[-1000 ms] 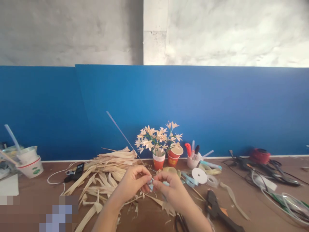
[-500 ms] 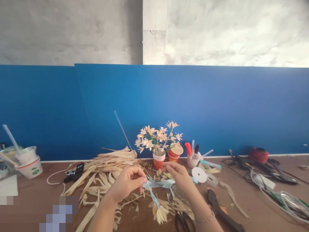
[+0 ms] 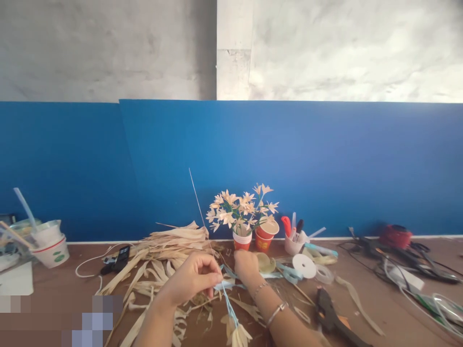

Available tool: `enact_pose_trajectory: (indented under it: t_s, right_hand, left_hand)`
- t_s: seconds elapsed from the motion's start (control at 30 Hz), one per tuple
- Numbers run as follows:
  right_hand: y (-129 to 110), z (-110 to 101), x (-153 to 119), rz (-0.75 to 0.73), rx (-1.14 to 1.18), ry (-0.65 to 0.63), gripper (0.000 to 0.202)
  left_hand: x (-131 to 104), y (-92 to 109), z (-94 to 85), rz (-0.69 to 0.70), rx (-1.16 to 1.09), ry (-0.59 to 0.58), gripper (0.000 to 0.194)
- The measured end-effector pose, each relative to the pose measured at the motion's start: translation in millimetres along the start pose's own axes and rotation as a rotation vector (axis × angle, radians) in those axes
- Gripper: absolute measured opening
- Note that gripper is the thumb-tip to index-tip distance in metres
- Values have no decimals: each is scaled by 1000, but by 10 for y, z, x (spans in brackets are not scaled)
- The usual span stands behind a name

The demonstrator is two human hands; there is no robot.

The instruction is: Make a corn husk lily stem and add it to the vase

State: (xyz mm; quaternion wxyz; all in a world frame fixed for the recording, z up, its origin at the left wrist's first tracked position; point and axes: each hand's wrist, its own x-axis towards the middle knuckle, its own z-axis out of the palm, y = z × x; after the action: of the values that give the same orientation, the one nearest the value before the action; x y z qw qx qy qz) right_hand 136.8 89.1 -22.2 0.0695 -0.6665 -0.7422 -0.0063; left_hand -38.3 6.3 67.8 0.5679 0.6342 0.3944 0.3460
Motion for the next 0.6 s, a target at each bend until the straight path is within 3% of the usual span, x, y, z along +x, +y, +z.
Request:
enact_pose_trajectory:
  t_s: [0.13,0.3,0.47,0.6]
  right_hand:
    - [66,-34,-47,-10,39,65,24]
    - [129,-255,-219,10,128,163,25]
    - [92,-458,-408,-32,475,254,28]
    - [103,-471,-449,21,309,184,29]
  left_hand:
    - [30,-42,-27,-3,-16,51,22]
    - [69,-73,-36,-1,-4,102,21]
    - [101,-68,0,-30,-35,163,23]
    - [125,-72,21,-35,-55,185,25]
